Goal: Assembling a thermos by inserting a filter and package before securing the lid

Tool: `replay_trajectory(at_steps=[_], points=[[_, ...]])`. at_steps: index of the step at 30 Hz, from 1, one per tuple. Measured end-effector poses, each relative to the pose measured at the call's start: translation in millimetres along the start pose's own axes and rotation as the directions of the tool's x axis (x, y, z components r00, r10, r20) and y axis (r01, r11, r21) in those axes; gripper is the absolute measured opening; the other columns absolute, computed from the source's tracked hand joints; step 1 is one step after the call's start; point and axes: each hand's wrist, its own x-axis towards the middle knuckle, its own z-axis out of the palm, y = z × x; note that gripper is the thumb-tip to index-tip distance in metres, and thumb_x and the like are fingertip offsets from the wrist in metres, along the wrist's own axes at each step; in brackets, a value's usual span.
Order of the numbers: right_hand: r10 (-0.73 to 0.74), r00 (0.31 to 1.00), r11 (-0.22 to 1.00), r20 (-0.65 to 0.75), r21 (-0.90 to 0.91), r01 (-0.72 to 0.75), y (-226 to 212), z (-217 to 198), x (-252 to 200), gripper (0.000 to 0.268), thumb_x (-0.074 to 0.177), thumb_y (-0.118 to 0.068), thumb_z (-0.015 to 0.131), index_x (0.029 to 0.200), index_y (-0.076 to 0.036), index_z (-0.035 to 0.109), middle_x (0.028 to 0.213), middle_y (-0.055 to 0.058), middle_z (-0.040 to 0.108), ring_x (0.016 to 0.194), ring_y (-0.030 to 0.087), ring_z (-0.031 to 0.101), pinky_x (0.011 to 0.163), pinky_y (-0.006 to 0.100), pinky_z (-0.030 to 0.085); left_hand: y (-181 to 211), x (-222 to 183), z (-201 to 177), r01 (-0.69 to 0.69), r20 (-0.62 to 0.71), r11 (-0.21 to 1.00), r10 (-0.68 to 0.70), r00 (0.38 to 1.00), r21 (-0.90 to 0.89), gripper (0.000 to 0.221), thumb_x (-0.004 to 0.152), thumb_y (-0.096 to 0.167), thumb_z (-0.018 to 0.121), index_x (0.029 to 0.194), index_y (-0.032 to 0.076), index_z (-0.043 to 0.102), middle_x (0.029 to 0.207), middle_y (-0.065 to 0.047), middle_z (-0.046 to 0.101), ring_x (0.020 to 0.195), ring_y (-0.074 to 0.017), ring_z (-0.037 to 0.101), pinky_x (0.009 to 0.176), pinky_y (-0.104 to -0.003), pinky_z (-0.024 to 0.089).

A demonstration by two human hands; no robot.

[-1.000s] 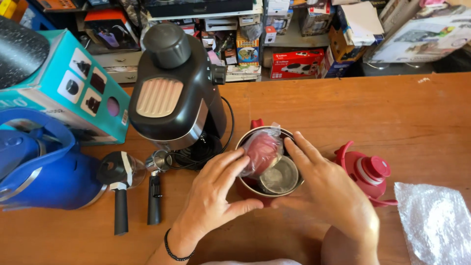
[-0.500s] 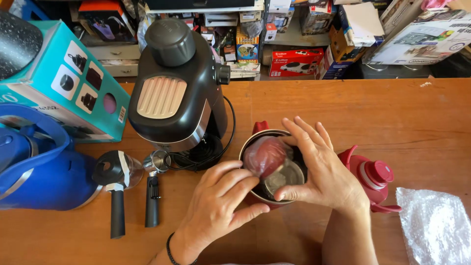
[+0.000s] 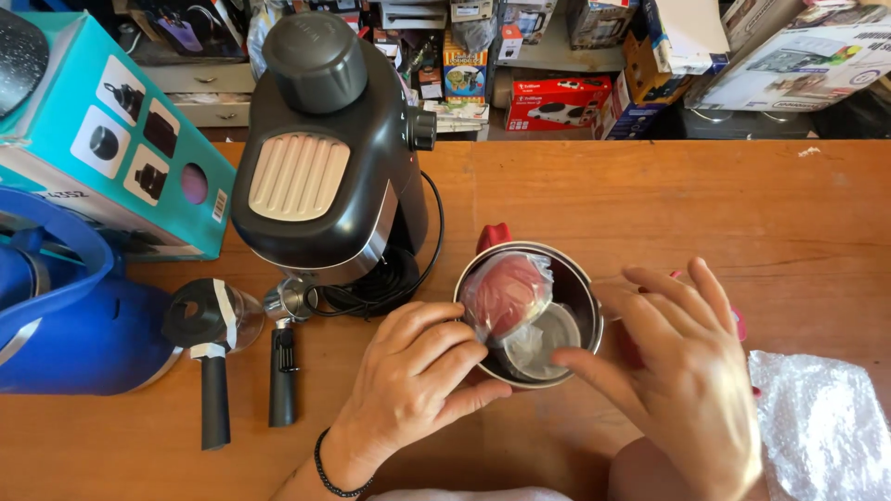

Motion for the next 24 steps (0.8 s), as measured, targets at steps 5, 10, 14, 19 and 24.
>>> replay_trajectory(at_steps=[5,10,14,19,24], points=[[0.12,0.99,0.988,0.076,0.087,-0.127,10.0,-10.7,-25.5,0.098,0.063,-0.059,0.082,0.14,-0.004,0.056,0.131,0.014,0.067,0.126,0.029,0.062,0.109,0.047,0.045,-2.6,-4.9,-2.0,0.021,-0.051,1.0,-0.021,0.998,-0.007,0.042,0.09,0.044,0.08,0.096,0.006,0.062,0.103,-0.01,0.065,0.101,-0.0285,0.068,0.085,-0.041,0.057],[0.137,0.952,0.958,0.272,0.208,-0.197,2.9,12.7,-33.8,0.146,0.052,-0.063,0.093,0.158,0.007,0.021,0.16,0.026,0.04,0.142,0.034,0.047,0.108,0.043,0.041,-16.3,-16.2,10.0,0.118,0.018,0.989,-0.117,0.993,-0.086,0.058,0.082,0.059,0.075,0.1,0.006,0.058,0.126,-0.019,0.06,0.118,-0.0364,0.065,0.099,-0.048,0.057],[0.206,0.876,0.917,0.436,0.227,-0.329,-17.3,16.9,-19.5,0.109,0.074,-0.057,0.082,0.157,-0.011,0.029,0.158,0.024,0.037,0.123,0.047,0.054,0.093,0.054,0.048,-16.1,-18.8,15.9,0.132,0.043,0.983,-0.127,0.991,-0.128,0.048,0.082,0.043,0.085,0.1,0.007,0.059,0.141,-0.026,0.052,0.126,-0.0397,0.062,0.104,-0.046,0.055],[0.134,0.892,0.916,0.432,0.29,-0.278,-3.1,10.6,-29.2,0.088,0.086,-0.048,0.071,0.159,-0.016,0.031,0.159,0.021,0.041,0.136,0.04,0.052,0.096,0.049,0.047,-2.0,-31.9,22.4,0.201,0.016,0.965,-0.202,0.979,-0.169,0.041,0.084,0.034,0.086,0.096,0.006,0.059,0.154,-0.035,0.037,0.143,-0.0476,0.048,0.114,-0.048,0.047],[0.226,0.968,0.972,0.112,-0.098,-0.215,43.0,5.6,-75.9,0.1,0.069,-0.049,0.084,0.154,-0.009,0.048,0.148,0.024,0.053,0.139,0.049,0.044,0.122,0.056,0.026,4.7,-35.8,9.3,0.237,-0.029,0.969,-0.24,0.97,-0.069,0.035,0.084,0.037,0.085,0.085,0.011,0.061,0.155,-0.035,0.036,0.143,-0.0426,0.051,0.111,-0.04,0.048]])
